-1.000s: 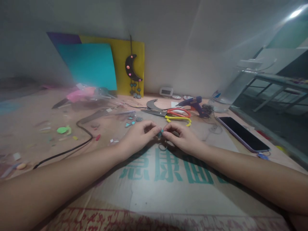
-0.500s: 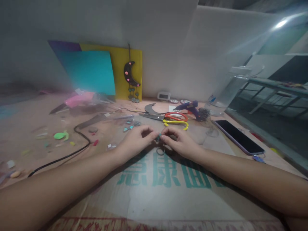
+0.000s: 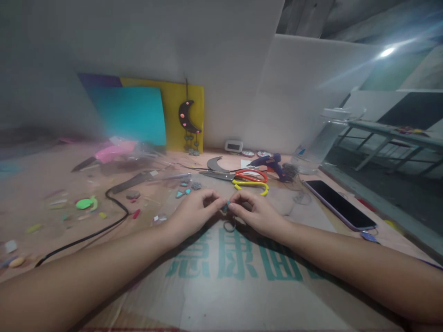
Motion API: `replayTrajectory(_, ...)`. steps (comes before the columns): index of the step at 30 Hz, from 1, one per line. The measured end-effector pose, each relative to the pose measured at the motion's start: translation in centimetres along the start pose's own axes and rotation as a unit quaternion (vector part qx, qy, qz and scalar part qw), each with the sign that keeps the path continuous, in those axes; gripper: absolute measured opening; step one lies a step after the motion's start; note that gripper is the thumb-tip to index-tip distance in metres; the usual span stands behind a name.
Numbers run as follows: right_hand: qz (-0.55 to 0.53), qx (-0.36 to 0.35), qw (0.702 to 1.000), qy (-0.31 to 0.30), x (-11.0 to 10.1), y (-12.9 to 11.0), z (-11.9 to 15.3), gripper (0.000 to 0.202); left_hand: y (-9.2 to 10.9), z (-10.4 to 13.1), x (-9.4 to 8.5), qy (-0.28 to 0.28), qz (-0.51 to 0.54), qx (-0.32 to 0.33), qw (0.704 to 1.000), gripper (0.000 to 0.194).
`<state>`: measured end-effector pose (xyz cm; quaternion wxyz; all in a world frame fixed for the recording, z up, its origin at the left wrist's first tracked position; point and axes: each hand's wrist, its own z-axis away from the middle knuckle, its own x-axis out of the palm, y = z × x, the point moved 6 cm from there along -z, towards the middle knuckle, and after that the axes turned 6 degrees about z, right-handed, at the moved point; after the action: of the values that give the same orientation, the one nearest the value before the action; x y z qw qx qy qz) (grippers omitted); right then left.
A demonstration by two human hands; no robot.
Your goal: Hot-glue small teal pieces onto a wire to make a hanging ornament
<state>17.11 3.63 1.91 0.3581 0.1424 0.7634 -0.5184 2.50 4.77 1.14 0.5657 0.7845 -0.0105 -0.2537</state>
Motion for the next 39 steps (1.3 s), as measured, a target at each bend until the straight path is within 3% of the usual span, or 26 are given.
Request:
replayTrajectory(7, -0.009, -0.006, 1.0, 0.016, -0.22, 0.13, -0.19, 0.015, -0.27, -0.13, -0.21, 0.015, 0.001, 0.01, 1.0, 0.04)
replayTrajectory(14, 0.003, 0.0, 1.0, 0.015, -0.24, 0.1, -0.12, 0.016, 0.22, -0.07, -0.07, 0.007, -0.012, 0.006, 1.0, 0.029)
replayTrajectory(20, 0.015, -0.009, 1.0, 0.022, -0.4, -0.09, -0.16, 0.015, 0.16, -0.09, -0.27, 0.018, -0.019, 0.014, 1.0, 0.037)
replayTrajectory(39, 0.022, -0.017, 0.999, 0.04, -0.71, -0.36, -0.11, 0.015, 0.39, -0.08, -0.11, 0.011, -0.001, 0.001, 1.0, 0.026)
